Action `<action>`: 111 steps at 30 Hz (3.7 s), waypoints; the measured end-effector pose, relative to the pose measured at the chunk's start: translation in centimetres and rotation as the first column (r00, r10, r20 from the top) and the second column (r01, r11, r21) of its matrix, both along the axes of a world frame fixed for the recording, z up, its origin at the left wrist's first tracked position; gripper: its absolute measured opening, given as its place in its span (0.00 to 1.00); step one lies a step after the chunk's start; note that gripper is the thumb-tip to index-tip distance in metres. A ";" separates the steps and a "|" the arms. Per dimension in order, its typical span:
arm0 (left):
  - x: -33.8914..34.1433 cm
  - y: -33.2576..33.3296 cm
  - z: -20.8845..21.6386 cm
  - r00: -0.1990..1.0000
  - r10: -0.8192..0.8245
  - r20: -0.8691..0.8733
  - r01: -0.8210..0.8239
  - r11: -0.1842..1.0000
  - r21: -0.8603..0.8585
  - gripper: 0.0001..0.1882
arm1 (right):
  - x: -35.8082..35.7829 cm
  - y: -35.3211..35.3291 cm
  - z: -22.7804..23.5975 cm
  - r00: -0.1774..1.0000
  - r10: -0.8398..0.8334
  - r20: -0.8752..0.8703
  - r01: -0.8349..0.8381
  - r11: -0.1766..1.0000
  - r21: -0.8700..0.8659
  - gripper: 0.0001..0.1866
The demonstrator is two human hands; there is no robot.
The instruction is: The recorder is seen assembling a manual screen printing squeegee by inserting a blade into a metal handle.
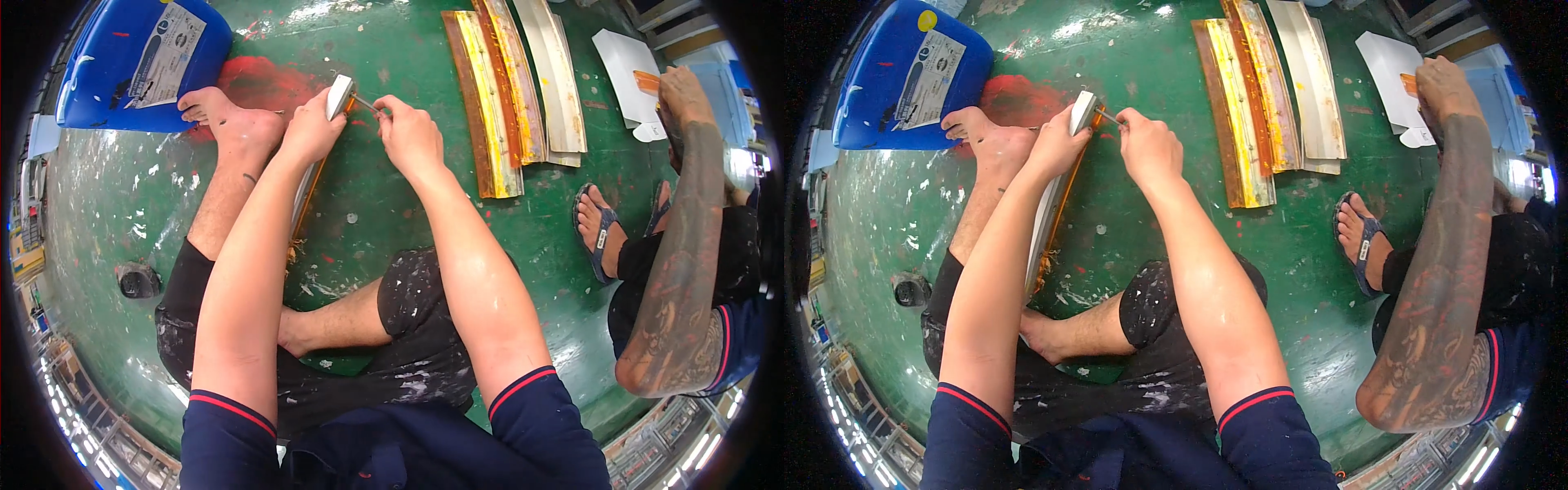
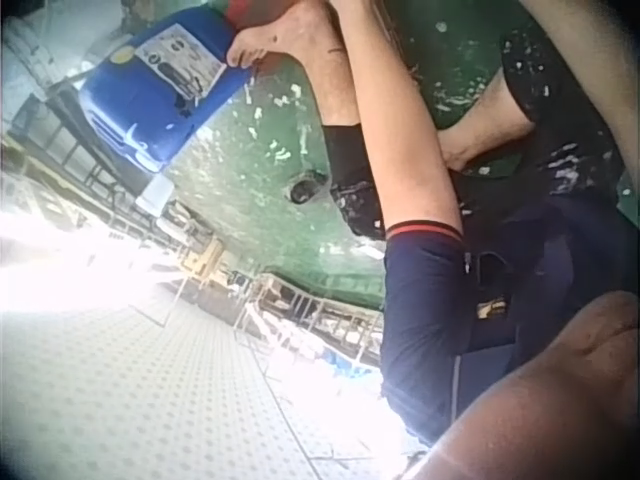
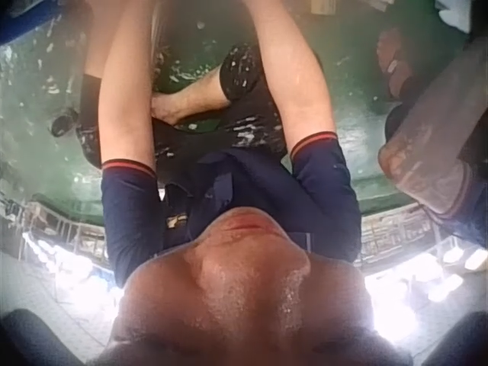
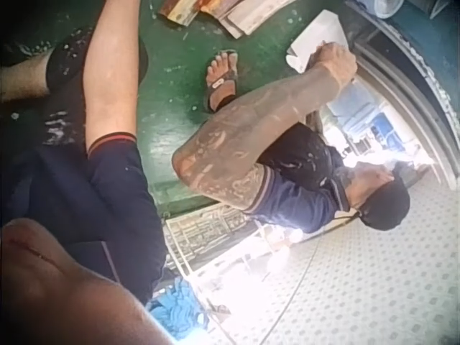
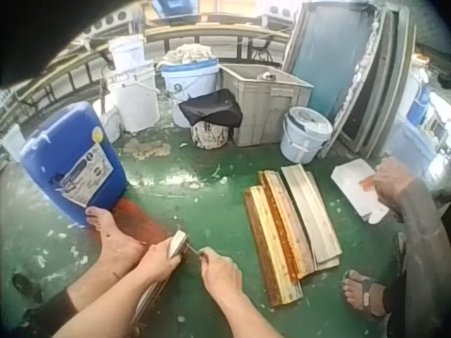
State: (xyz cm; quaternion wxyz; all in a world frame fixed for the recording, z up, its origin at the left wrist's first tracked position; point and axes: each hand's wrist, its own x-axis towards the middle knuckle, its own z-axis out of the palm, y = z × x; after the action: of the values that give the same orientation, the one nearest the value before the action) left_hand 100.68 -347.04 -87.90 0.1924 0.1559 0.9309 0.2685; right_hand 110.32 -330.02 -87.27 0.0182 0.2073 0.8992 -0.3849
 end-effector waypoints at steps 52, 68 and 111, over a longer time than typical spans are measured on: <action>0.3 -0.5 -0.2 1.000 0.026 0.002 -0.026 1.000 0.000 0.36 | -1.1 -0.2 -3.6 0.939 -0.060 -0.338 0.043 0.998 -0.055 0.08; -0.5 0.3 -0.4 0.986 -0.087 -0.142 0.108 0.984 0.144 0.33 | -3.0 2.2 -0.8 0.967 -0.064 0.246 0.220 0.695 -0.684 0.12; 0.3 0.0 -1.1 1.000 0.015 -0.005 -0.015 0.998 0.059 0.36 | -6.8 5.1 0.5 0.794 0.608 -0.030 -0.588 0.779 0.218 0.13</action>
State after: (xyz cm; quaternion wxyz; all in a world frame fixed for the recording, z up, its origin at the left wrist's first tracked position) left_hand 100.95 -347.08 -88.99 0.1829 0.1552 0.9243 0.2970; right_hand 103.54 -324.92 -86.76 0.0744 -0.1074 0.9518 -0.2776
